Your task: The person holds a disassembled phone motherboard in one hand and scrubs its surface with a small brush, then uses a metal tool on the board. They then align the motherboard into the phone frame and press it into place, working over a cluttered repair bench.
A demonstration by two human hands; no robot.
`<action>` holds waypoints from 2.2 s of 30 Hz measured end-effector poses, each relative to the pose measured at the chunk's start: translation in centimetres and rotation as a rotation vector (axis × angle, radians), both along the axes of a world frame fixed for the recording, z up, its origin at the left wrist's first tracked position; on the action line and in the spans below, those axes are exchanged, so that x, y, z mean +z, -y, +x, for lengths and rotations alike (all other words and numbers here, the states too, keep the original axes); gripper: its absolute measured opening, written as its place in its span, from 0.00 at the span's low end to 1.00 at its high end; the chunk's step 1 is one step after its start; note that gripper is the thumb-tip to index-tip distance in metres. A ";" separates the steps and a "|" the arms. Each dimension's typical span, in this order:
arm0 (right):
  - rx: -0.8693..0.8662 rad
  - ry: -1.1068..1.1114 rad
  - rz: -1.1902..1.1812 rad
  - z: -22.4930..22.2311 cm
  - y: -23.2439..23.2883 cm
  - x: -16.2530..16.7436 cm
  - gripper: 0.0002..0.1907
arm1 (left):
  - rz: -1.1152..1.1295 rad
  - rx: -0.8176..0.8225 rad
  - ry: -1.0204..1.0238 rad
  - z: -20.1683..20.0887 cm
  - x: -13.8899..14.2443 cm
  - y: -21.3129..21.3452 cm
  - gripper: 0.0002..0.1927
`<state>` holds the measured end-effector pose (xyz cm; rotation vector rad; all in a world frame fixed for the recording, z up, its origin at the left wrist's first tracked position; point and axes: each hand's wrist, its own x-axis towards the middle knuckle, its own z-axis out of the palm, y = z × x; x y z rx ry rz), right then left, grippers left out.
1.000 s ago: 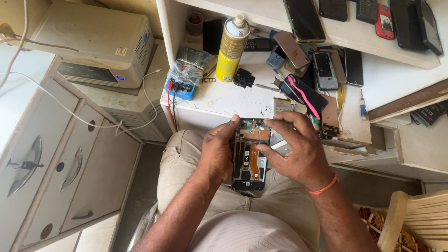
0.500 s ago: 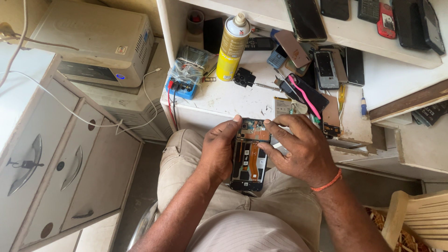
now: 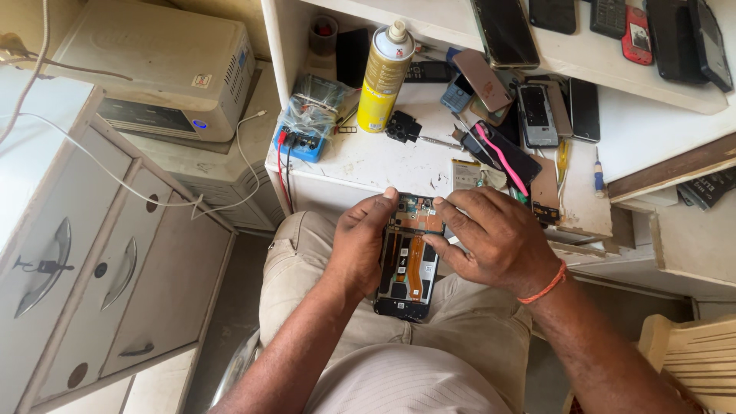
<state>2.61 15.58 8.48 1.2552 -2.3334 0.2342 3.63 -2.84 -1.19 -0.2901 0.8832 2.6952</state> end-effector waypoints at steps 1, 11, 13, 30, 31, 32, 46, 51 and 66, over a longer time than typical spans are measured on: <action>0.008 -0.003 0.008 -0.1 0.0 0.1 0.22 | 0.008 0.006 0.002 0.0 0.0 0.0 0.16; 0.006 0.032 0.015 -0.3 -0.5 0.1 0.22 | 0.035 -0.006 0.025 -0.2 0.4 0.0 0.14; 0.012 0.022 0.027 -0.4 -0.5 0.1 0.23 | 0.037 -0.010 0.027 -0.2 0.5 0.0 0.13; 0.035 -0.008 0.028 -0.4 -0.5 0.3 0.22 | -0.014 -0.002 0.009 -0.2 0.4 0.0 0.15; 0.034 -0.007 0.026 -0.4 -0.6 0.4 0.22 | -0.021 -0.001 -0.004 -0.2 0.4 0.1 0.15; 0.033 -0.006 0.024 -0.4 -0.6 0.4 0.22 | -0.029 0.000 -0.016 -0.2 0.4 0.1 0.15; -0.015 0.007 0.001 -0.1 -0.4 -0.2 0.21 | -0.107 0.025 -0.024 -0.1 -0.2 -0.1 0.16; -0.075 0.070 -0.046 -0.1 -0.3 -0.9 0.22 | -0.183 0.031 -0.043 -0.3 -0.5 -0.2 0.18; -0.150 0.278 -0.322 -0.2 0.2 -2.8 0.24 | -0.011 -0.051 0.095 -0.9 0.3 0.6 0.19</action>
